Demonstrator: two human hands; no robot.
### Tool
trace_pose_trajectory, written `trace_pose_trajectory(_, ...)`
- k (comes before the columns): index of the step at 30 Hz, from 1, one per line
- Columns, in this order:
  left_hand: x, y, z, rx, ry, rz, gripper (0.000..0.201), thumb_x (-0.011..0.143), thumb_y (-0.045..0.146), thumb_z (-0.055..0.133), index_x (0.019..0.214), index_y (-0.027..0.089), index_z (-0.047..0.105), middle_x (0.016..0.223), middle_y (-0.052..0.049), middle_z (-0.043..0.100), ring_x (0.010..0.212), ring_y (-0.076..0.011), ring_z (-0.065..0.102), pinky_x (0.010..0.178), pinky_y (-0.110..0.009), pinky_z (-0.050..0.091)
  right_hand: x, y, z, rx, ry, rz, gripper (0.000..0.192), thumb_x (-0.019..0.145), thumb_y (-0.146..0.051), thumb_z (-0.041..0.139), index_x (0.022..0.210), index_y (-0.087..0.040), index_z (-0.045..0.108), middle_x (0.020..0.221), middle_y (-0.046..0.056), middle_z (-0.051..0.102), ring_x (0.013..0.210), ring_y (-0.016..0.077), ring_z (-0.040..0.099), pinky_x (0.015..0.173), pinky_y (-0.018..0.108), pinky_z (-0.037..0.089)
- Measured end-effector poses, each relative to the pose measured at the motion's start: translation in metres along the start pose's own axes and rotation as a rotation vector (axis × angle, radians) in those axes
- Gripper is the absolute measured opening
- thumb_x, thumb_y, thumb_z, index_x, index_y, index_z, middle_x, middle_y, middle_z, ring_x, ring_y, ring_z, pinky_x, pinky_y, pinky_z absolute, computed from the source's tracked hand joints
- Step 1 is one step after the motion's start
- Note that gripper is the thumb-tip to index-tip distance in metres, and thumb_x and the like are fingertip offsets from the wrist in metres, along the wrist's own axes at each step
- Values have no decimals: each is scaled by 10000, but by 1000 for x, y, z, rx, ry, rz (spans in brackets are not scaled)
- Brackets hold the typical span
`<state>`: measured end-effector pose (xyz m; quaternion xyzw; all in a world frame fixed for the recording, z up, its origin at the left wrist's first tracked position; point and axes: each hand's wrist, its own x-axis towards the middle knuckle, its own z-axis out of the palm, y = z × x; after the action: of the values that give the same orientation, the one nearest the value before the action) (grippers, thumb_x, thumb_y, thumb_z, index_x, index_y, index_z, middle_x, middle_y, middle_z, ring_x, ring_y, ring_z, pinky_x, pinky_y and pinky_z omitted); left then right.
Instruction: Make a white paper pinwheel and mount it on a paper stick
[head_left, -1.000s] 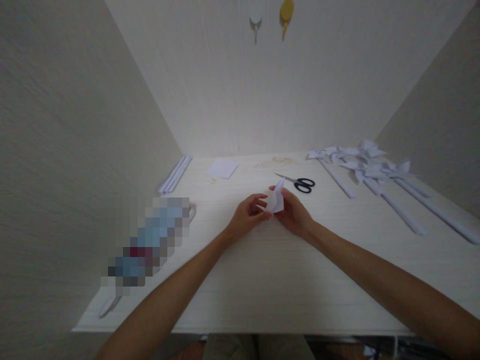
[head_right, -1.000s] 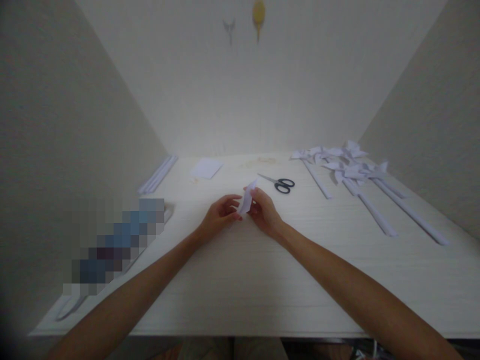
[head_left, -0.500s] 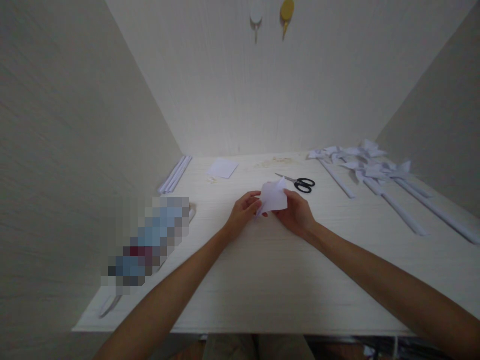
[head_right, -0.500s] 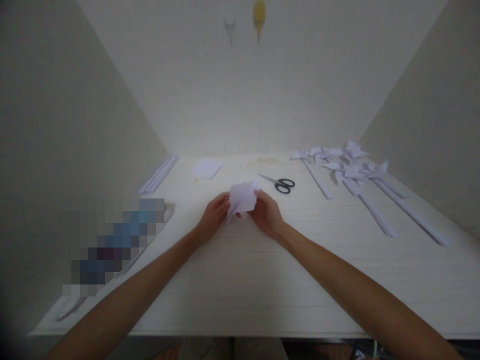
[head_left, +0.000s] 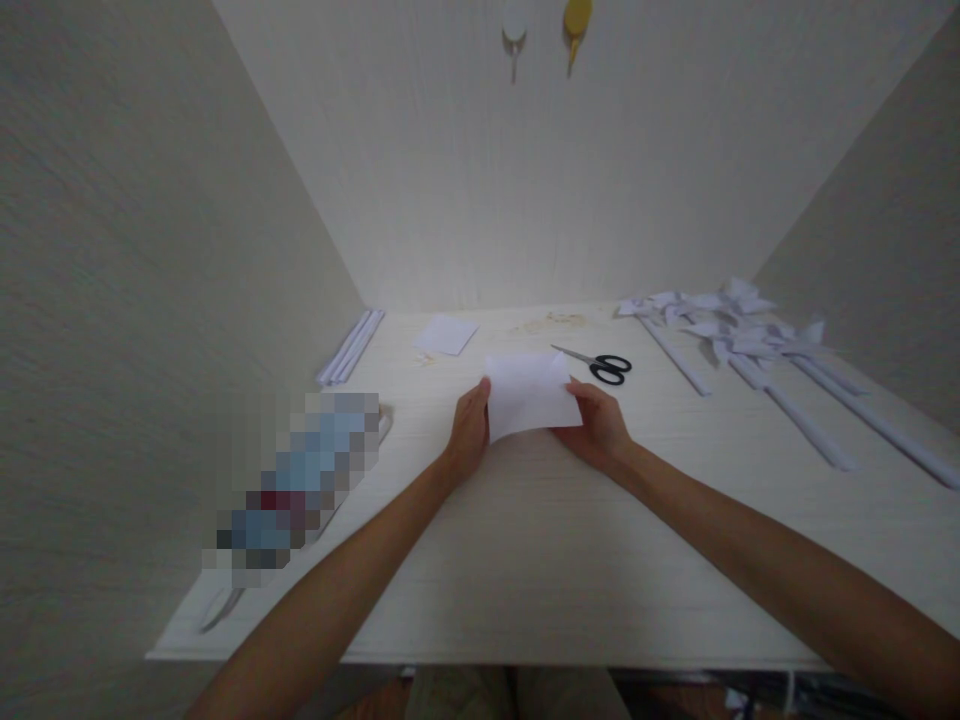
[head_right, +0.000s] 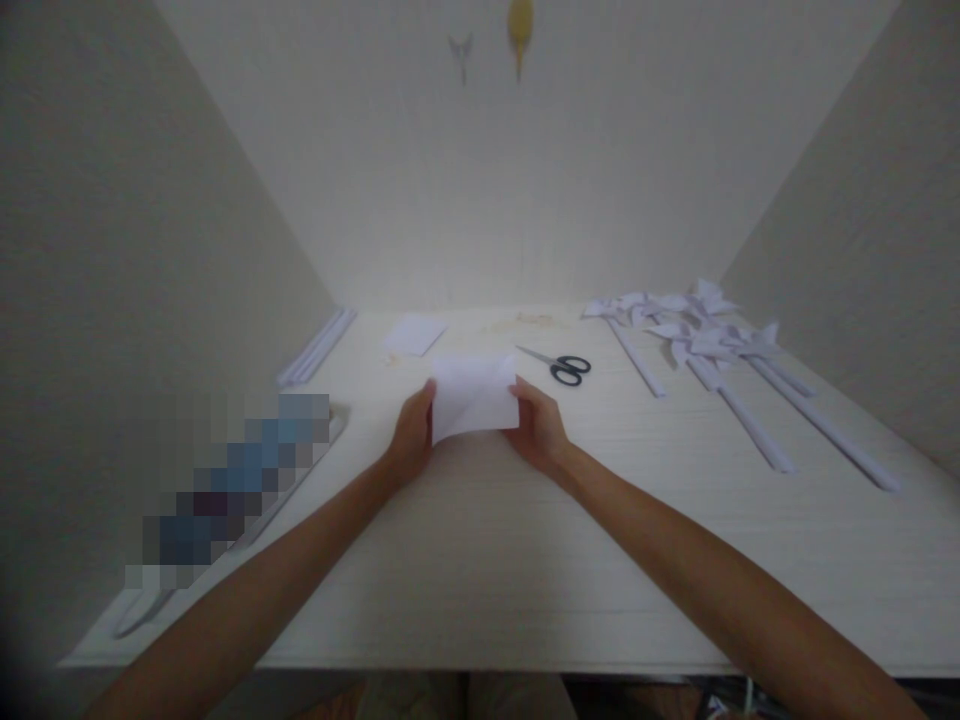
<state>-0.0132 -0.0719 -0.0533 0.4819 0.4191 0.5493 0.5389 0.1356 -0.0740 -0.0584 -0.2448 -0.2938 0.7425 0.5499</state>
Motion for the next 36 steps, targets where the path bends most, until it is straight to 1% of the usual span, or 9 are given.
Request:
trace_pose_trajectory(3, 1, -3, -2, 23, 76, 23, 368, 723, 480, 466, 676, 132, 574, 609, -27, 590, 672, -175, 549, 630, -283, 407, 0, -1, 0, -11, 1, 13, 241, 606, -172, 460, 813, -208, 578, 781, 11, 641, 799, 213, 557, 694, 340, 416)
trace_pose_trajectory(9, 6, -14, -8, 146, 138, 96, 295, 724, 411, 487, 578, 157, 464, 560, 28, 448, 553, -99, 417, 525, -220, 342, 0, -1, -2, -21, 46, 68, 302, 575, -145, 441, 838, -206, 576, 769, 8, 648, 787, 216, 567, 677, 346, 423)
trace_pose_trajectory(15, 7, -14, -9, 87, 54, 95, 283, 722, 371, 509, 552, 159, 431, 482, 65, 340, 439, -56, 320, 424, -178, 271, 1, -1, -1, -44, 79, 71, 269, 589, -139, 457, 823, -192, 578, 769, 17, 658, 772, 213, 581, 658, 336, 440)
trace_pose_trajectory(17, 6, -13, -7, 37, 13, 54, 241, 701, 362, 546, 606, 155, 468, 481, 64, 393, 424, -52, 356, 422, -174, 302, 2, 0, 0, -68, 69, 55, 256, 602, -146, 480, 833, -190, 582, 770, 22, 662, 771, 217, 585, 654, 336, 444)
trace_pose_trajectory(19, 5, -11, -5, -27, -39, 4, 221, 659, 338, 602, 735, 148, 520, 528, 43, 495, 452, -69, 443, 468, -196, 381, 2, 2, 0, -85, 55, 36, 234, 611, -152, 515, 831, -183, 590, 757, 30, 668, 762, 218, 589, 648, 334, 448)
trace_pose_trajectory(21, 3, -9, -4, -75, -85, -26, 329, 603, 300, 660, 859, 135, 537, 633, -2, 589, 540, -108, 535, 561, -252, 452, 3, 3, 1, -98, 57, 31, 198, 613, -158, 555, 805, -172, 602, 725, 37, 672, 734, 216, 595, 636, 332, 451)
trace_pose_trajectory(23, 2, -7, -3, -90, -104, -25, 404, 554, 260, 699, 901, 125, 543, 735, -39, 632, 637, -144, 584, 646, -303, 476, 3, 4, 1, -114, 73, 43, 168, 609, -164, 586, 775, -162, 613, 688, 39, 673, 691, 208, 599, 618, 328, 453)
trace_pose_trajectory(30, 1, -7, -3, -37, -78, 12, 409, 513, 207, 725, 878, 120, 560, 788, -56, 658, 700, -168, 606, 684, -331, 487, 1, 6, 0, -156, 101, 34, 146, 588, -180, 641, 729, -146, 641, 636, 29, 672, 533, 159, 577, 562, 312, 453)
trace_pose_trajectory(36, 3, -8, -3, -6, -41, 17, 417, 497, 209, 731, 868, 114, 565, 797, -60, 653, 695, -162, 602, 676, -321, 488, 2, 8, 1, -184, 88, 9, 153, 575, -202, 665, 720, -154, 655, 630, 27, 672, 556, 164, 589, 587, 319, 451)
